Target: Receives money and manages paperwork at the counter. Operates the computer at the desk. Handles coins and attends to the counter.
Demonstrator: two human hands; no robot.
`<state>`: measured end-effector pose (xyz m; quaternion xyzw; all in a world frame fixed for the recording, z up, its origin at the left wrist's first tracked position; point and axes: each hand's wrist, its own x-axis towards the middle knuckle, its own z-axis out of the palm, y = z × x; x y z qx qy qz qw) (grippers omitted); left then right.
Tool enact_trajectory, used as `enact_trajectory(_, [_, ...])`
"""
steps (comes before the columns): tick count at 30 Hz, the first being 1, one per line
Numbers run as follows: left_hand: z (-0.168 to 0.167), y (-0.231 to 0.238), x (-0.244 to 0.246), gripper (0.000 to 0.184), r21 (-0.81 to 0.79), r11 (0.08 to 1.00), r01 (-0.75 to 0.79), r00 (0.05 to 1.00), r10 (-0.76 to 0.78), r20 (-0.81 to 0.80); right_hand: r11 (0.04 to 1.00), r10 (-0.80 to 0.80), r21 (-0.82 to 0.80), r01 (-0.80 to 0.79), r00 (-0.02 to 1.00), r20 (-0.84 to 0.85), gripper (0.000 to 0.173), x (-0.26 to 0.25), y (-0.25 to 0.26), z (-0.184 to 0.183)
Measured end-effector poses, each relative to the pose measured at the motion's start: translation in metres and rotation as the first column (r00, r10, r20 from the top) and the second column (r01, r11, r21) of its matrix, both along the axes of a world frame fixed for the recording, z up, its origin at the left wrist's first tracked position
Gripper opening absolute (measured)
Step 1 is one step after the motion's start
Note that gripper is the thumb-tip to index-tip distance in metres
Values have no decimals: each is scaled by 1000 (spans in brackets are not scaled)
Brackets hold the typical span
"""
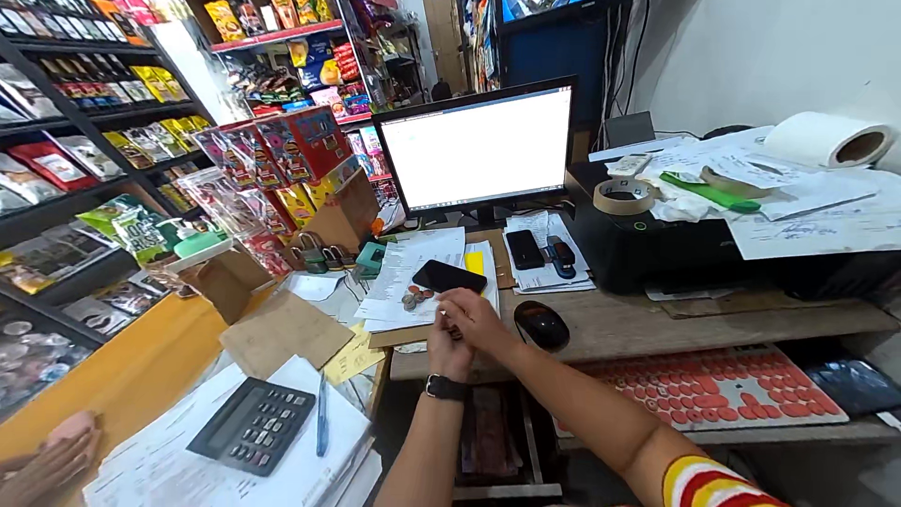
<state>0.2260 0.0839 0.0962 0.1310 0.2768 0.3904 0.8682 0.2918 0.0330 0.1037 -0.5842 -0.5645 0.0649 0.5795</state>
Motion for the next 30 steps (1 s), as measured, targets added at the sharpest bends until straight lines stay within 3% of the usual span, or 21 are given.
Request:
enact_trajectory(2, [14,-12,-11,39,-30,1000,-8,1000,8,-21,977,-194,118,180,974,114,28,17,-28,-7])
enact_trajectory(3, [13,-11,-15,39,-14,1000,-1,999,0,-50,954,-298,97,285,938,177,27,33,-45,-17])
enact_trajectory(5, [8,-6,-22,37,80,996,34,988,-21,-155,896,-389,-118,428,885,255,32,61,-79,-35])
enact_trajectory(7, [4,-4,-26,34,189,977,103,964,-51,-261,828,-356,-368,423,904,237,47,76,-102,-46])
enact_trajectory(10, [1,-12,-29,38,266,941,210,935,-113,-337,831,-353,-371,414,908,224,62,74,-109,-61])
enact_trajectory(12, [-4,-17,-30,54,272,930,247,935,-155,-320,833,-354,-365,416,908,226,67,72,-106,-59])
enact_trajectory(15, [-13,-18,-38,72,200,948,247,950,-197,-242,846,-324,-377,376,926,194,52,73,-97,-57])
enact_trajectory(23, [-18,-19,-60,35,75,995,59,977,-43,-207,903,-321,-237,358,929,181,44,74,-93,-69])
enact_trajectory(30, [-23,-26,-62,46,88,991,101,986,-88,-141,889,-318,-281,363,928,195,43,75,-93,-68])
